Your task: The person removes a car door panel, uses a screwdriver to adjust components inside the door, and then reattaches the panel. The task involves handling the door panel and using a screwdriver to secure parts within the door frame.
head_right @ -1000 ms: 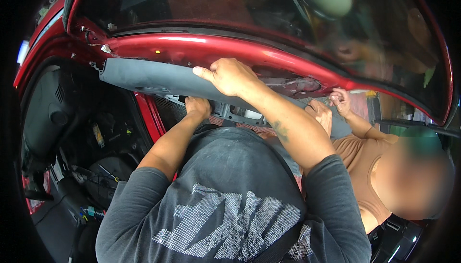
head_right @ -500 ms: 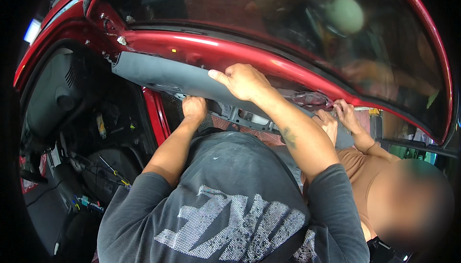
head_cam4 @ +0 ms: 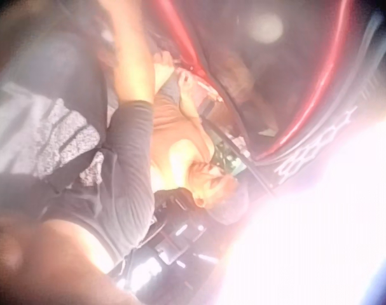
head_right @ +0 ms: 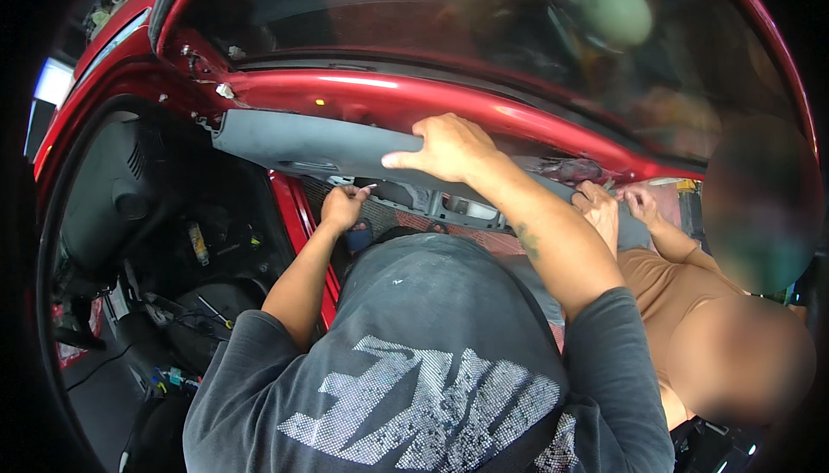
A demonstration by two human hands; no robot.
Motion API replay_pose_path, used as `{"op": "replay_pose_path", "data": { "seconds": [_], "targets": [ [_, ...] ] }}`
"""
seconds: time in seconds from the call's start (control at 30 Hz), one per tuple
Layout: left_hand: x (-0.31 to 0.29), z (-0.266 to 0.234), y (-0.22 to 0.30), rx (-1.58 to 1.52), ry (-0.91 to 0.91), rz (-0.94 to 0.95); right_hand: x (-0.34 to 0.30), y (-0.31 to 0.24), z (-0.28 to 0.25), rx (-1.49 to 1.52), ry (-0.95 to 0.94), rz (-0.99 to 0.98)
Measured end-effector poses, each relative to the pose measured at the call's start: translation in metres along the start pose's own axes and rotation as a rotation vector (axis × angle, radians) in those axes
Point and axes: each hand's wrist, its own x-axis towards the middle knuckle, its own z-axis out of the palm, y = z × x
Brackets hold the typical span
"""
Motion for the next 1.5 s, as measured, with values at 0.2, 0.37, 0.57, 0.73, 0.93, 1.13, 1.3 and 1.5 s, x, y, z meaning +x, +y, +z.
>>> {"op": "replay_pose_path", "data": {
  "seconds": [0.2,0.37,0.57,0.73,0.93,1.13,1.3,1.5],
  "targets": [
    [0.009,0.007,-0.01,-0.498,0.03,-0.109,-0.006,-0.022,-0.019,-0.029,-0.186,0.03],
    [-0.016,-0.036,0.04,-0.487,-0.151,-0.158,-0.009,-0.006,-0.01,-0.07,-0.056,-0.009],
    [0.002,-0.041,0.043,-0.656,-0.254,-0.359,-0.025,-0.011,-0.009,-0.088,-0.018,0.084],
    [0.028,-0.033,0.02,-0.583,-0.321,-0.406,-0.043,-0.016,0.004,-0.095,0.073,0.109],
    [0.024,-0.034,0.018,-0.605,-0.355,-0.456,-0.042,-0.018,0.009,-0.079,0.011,0.129],
    [0.011,-0.045,0.038,-0.639,-0.403,-0.465,-0.037,-0.01,0.008,-0.103,0.033,0.077],
    [0.003,-0.045,0.05,-0.788,-0.409,-0.425,-0.04,-0.009,0.012,-0.157,0.146,0.051],
    [0.031,-0.039,0.013,-0.807,-0.451,-0.373,-0.072,-0.021,0.011,0.006,0.828,-0.274]
  ]
}}
